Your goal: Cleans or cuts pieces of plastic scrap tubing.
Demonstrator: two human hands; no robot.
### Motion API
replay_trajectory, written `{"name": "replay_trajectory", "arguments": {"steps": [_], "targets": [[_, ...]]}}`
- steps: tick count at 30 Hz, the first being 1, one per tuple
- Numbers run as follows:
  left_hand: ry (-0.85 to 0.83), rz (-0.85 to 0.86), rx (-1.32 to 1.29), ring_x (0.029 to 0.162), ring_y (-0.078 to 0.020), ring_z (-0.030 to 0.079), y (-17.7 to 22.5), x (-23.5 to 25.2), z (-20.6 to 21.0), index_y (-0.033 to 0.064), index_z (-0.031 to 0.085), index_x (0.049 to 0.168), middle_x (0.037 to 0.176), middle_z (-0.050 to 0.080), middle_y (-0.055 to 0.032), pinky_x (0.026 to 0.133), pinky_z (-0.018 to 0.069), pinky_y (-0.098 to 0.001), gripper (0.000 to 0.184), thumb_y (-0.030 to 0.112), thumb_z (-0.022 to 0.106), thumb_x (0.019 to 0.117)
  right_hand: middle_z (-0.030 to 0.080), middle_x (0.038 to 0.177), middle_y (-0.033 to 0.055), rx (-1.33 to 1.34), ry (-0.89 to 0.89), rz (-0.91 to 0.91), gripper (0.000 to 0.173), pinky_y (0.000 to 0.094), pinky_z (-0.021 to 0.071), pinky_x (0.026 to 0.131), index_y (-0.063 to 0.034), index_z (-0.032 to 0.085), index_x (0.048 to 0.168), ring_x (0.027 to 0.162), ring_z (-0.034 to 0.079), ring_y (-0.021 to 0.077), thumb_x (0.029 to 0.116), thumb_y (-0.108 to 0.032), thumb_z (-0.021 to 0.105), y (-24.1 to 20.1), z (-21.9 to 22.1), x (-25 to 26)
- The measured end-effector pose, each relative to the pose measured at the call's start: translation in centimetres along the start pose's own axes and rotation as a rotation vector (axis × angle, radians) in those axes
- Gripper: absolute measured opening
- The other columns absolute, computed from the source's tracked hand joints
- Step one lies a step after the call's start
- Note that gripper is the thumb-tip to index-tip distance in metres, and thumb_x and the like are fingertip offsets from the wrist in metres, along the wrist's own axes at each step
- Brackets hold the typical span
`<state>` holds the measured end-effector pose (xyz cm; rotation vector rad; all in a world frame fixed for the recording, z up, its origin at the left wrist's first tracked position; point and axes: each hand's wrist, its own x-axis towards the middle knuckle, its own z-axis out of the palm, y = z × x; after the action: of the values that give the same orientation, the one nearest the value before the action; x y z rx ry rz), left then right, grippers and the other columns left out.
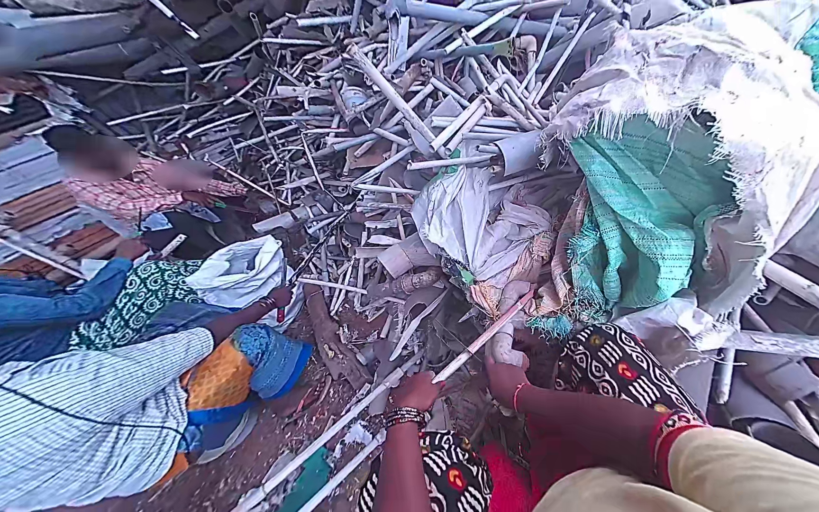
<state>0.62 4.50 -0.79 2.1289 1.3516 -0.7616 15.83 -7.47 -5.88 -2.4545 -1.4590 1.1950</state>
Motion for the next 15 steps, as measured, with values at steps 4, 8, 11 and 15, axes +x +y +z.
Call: {"name": "replay_trajectory", "arguments": {"steps": [4,8,11,15], "targets": [[-0.037,0.030,0.058,0.136,-0.0407,0.055,0.8,-0.7,-0.7,-0.0045,0.060,0.134,0.140,0.059,-0.0276,0.113,0.0413,-0.0587,0.049,0.036,0.052,0.1093,0.065,0.130,0.0264,-0.053,0.061,0.113,0.048,0.0619,0.0530,0.095,-0.0048,0.035,0.153,0.120,0.065,0.0452,0.1077,-0.014,0.045,4.1,-1.8,2.2],[0.009,0.017,0.057,0.135,-0.0411,0.055,0.6,-0.6,-1.0,-0.0035,0.060,0.135,0.139,0.060,-0.0273,0.113,0.0420,-0.0589,0.047,0.033,0.063,0.1043,0.062,0.137,0.0265,-0.012,0.066,0.282,0.057,0.0619,0.0509,0.099,-0.0042,0.033,0.154,0.127,0.061,0.0444,0.1018,-0.011,0.054,7.6,-5.0,3.7],[0.114,-0.080,0.049,0.134,-0.0409,0.056,1.1,-0.7,-1.7,-0.0026,0.062,0.133,0.139,0.061,-0.0256,0.109,0.0452,-0.0605,0.046,0.026,0.070,0.0979,0.061,0.137,0.0249,-0.023,0.030,0.199,0.050,0.0596,0.0520,0.099,-0.0029,0.035,0.151,0.126,0.062,0.0420,0.1048,-0.016,0.048,3.2,-4.4,2.4],[0.136,-0.159,0.033,0.132,-0.0395,0.059,1.5,-1.1,-1.3,-0.0041,0.063,0.130,0.138,0.062,-0.0259,0.106,0.0487,-0.0582,0.045,0.023,0.071,0.0957,0.064,0.128,0.0286,-0.121,-0.063,-0.083,0.048,0.0636,0.0527,0.093,-0.0021,0.034,0.150,0.120,0.064,0.0474,0.1047,-0.010,0.049,-3.4,-1.6,-1.0]]}}
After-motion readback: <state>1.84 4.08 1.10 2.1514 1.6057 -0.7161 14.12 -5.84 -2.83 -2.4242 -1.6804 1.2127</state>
